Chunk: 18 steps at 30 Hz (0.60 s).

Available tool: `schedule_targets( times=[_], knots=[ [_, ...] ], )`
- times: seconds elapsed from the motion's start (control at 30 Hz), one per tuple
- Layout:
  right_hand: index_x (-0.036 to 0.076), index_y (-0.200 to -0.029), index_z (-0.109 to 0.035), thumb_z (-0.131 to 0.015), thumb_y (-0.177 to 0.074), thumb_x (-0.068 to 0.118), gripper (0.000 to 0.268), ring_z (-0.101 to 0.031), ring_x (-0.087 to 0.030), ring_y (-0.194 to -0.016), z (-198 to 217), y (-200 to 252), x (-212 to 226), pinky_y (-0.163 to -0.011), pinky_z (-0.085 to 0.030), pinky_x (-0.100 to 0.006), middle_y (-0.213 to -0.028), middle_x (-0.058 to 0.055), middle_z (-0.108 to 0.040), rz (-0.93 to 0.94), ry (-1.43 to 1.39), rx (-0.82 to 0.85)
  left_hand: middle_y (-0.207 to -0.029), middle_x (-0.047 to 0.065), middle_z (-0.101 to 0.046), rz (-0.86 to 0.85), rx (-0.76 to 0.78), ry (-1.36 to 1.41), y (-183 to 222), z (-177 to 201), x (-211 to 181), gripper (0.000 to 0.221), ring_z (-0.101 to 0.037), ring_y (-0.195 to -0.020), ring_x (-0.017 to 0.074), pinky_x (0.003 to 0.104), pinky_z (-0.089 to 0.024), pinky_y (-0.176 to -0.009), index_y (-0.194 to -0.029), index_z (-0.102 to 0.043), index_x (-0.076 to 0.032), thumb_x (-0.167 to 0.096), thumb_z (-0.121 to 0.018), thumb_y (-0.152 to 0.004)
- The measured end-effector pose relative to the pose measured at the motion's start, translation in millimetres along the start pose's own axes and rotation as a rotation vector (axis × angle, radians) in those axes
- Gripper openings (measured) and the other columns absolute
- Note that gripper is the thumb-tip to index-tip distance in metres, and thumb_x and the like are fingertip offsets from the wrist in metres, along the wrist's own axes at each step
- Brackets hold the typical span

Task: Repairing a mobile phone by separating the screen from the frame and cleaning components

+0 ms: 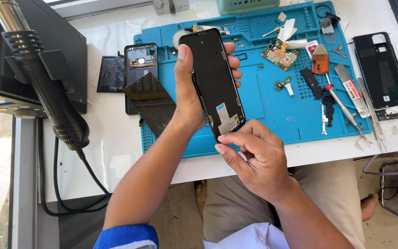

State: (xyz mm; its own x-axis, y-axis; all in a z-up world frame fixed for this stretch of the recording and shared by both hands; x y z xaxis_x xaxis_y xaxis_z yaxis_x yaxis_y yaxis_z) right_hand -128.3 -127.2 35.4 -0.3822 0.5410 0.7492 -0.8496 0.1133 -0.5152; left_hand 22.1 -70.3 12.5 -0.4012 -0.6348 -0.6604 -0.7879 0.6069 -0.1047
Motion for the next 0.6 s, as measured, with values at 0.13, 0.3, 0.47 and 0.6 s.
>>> schedule_targets(
  times=[0.13, 0.3, 0.47, 0.6],
  knots=[
    [0.007, -0.102, -0.073, -0.076, -0.092, 0.012, 0.011, -0.047, -0.011, -0.065, -1, -1, -5, -0.056, -0.041, -0.023, -0.084, -0.005, -0.059, -0.063, -0.053, 0.044, -0.103, 0.011, -0.072, 0.009, -0.009, -0.032, 0, 2, 4, 0.083, -0.07, -0.089, 0.0197, 0.036, -0.06, -0.083, -0.128, -0.062, 0.001, -0.071, -0.052, -0.09],
    [0.007, -0.1, -0.071, -0.075, -0.093, 0.012, 0.008, -0.047, -0.011, -0.065, 2, -1, -4, -0.05, -0.039, -0.023, -0.085, -0.007, -0.06, -0.031, -0.019, 0.037, -0.104, 0.01, -0.071, 0.016, -0.009, -0.054, -1, 2, 6, 0.081, -0.07, -0.09, 0.0192, 0.036, -0.059, -0.084, -0.128, -0.062, 0.0, -0.071, -0.051, -0.09],
    [0.006, -0.099, -0.068, -0.069, -0.098, 0.013, 0.007, -0.051, -0.016, -0.065, 2, 2, -3, -0.056, -0.044, -0.028, -0.088, -0.009, -0.058, 0.041, 0.109, 0.035, -0.104, 0.01, -0.071, 0.009, -0.053, -0.083, -1, 9, 9, 0.081, -0.07, -0.09, 0.0199, 0.036, -0.058, -0.084, -0.128, -0.062, 0.0, -0.071, -0.051, -0.09],
    [0.006, -0.096, -0.067, -0.068, -0.099, 0.012, 0.007, -0.047, -0.016, -0.063, 5, 6, -2, -0.055, -0.041, -0.029, -0.086, -0.008, -0.057, 0.076, 0.173, -0.028, -0.103, 0.011, -0.071, -0.004, -0.115, -0.103, -2, 14, 10, 0.081, -0.07, -0.088, 0.0204, 0.037, -0.058, -0.083, -0.126, -0.062, 0.0, -0.071, -0.05, -0.089]
  ],
)
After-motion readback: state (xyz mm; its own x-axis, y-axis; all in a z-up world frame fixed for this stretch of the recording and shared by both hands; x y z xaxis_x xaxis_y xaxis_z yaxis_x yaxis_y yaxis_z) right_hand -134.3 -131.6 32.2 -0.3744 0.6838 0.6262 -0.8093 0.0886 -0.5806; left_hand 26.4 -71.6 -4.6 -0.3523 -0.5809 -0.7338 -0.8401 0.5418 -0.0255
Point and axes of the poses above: each hand's wrist, its own y-axis away from the middle knuckle, its own z-axis out of the back of the hand, x = y × z, the point moved 8 cm from there along -y, towards the middle knuckle
